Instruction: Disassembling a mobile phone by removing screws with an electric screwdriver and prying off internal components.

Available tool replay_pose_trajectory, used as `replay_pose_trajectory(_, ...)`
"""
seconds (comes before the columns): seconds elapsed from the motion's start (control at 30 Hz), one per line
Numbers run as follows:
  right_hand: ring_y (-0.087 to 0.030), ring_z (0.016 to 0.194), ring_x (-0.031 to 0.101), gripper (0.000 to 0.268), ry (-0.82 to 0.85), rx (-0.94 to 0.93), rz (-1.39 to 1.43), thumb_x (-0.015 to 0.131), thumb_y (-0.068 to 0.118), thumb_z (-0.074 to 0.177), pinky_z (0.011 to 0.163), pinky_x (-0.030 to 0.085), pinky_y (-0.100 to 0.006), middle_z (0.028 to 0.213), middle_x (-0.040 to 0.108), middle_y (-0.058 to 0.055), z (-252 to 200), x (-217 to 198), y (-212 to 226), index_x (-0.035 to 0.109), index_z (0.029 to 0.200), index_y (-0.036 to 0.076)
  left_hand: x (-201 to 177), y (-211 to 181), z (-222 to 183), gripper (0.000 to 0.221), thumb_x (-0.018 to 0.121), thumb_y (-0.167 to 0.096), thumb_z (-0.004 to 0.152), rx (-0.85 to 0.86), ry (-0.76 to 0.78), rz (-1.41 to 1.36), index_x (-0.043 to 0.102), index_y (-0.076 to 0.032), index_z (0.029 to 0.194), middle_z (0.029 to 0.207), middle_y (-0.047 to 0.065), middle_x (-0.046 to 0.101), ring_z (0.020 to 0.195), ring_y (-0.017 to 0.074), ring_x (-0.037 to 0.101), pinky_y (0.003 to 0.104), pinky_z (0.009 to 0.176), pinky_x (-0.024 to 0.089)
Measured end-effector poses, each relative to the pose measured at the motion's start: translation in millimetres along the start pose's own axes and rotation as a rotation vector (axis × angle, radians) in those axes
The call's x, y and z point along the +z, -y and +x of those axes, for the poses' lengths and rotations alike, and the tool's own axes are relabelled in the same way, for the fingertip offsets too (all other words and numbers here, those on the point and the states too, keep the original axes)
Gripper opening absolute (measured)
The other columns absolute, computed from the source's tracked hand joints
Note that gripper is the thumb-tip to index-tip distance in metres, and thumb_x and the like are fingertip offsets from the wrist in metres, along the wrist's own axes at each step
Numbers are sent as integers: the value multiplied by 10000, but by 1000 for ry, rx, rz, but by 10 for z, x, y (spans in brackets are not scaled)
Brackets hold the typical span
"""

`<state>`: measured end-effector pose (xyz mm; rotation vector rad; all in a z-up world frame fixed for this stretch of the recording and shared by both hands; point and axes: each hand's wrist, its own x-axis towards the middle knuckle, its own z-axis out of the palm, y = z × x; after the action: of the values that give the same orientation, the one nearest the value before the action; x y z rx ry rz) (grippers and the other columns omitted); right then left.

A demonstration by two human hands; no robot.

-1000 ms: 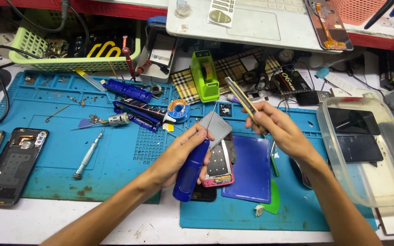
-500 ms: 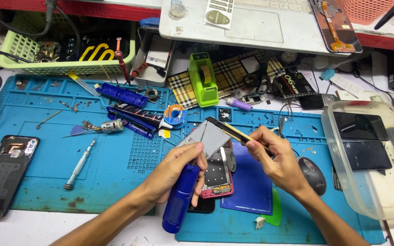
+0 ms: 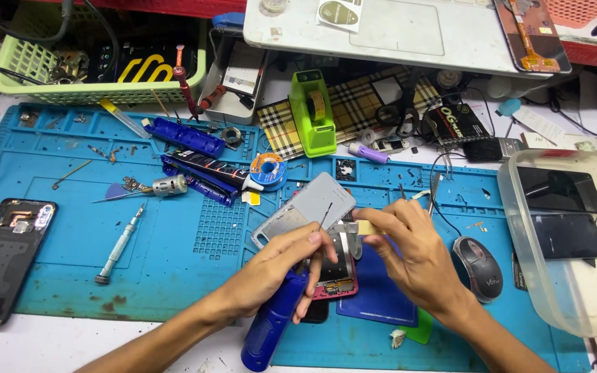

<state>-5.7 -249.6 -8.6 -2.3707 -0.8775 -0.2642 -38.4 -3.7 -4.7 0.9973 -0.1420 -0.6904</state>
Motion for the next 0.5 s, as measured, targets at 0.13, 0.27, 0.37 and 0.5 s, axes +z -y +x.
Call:
replay_pose_trajectory(0.13, -245, 786, 552, 300, 23, -107, -86, 544, 229, 1033, 710, 470, -362, 913, 574, -100, 27, 38, 32, 588, 1221, 0, -1, 45, 19, 310, 424, -289, 1089, 12, 5, 14, 542, -3, 1076, 642, 145, 540, 416, 231, 580, 310, 356, 489)
replay_pose_trajectory(0.27, -221, 782, 667, 273, 84, -90, -33, 549, 198, 1024, 627, 574, -362, 1020, 656, -83, 22, 59, 61, 591, 1246, 46, -3, 62, 28, 303, 417, -276, 1093, 37, 40, -5, 530, 3, 1124, 661, 149, 548, 413, 229, 575, 312, 350, 493)
replay_pose_trajectory(0.37, -206, 750, 655, 257, 36, -110, -22, 576, 180, 1015, 644, 557, -344, 990, 673, -85, 50, 53, 90, 618, 1222, 32, -3, 45, 20, 307, 416, -281, 1095, 27, 40, -35, 527, 3, 1129, 658, 144, 547, 407, 216, 568, 303, 348, 493)
replay_pose_trajectory(0.5, -191, 728, 623, 265, 2, -113, 12, 604, 153, 1003, 678, 541, -321, 964, 682, -90, 50, 61, 90, 632, 1226, 13, 13, 22, 9, 315, 431, -296, 1088, -3, 16, -63, 532, 3, 1096, 619, 134, 528, 382, 206, 553, 289, 327, 479)
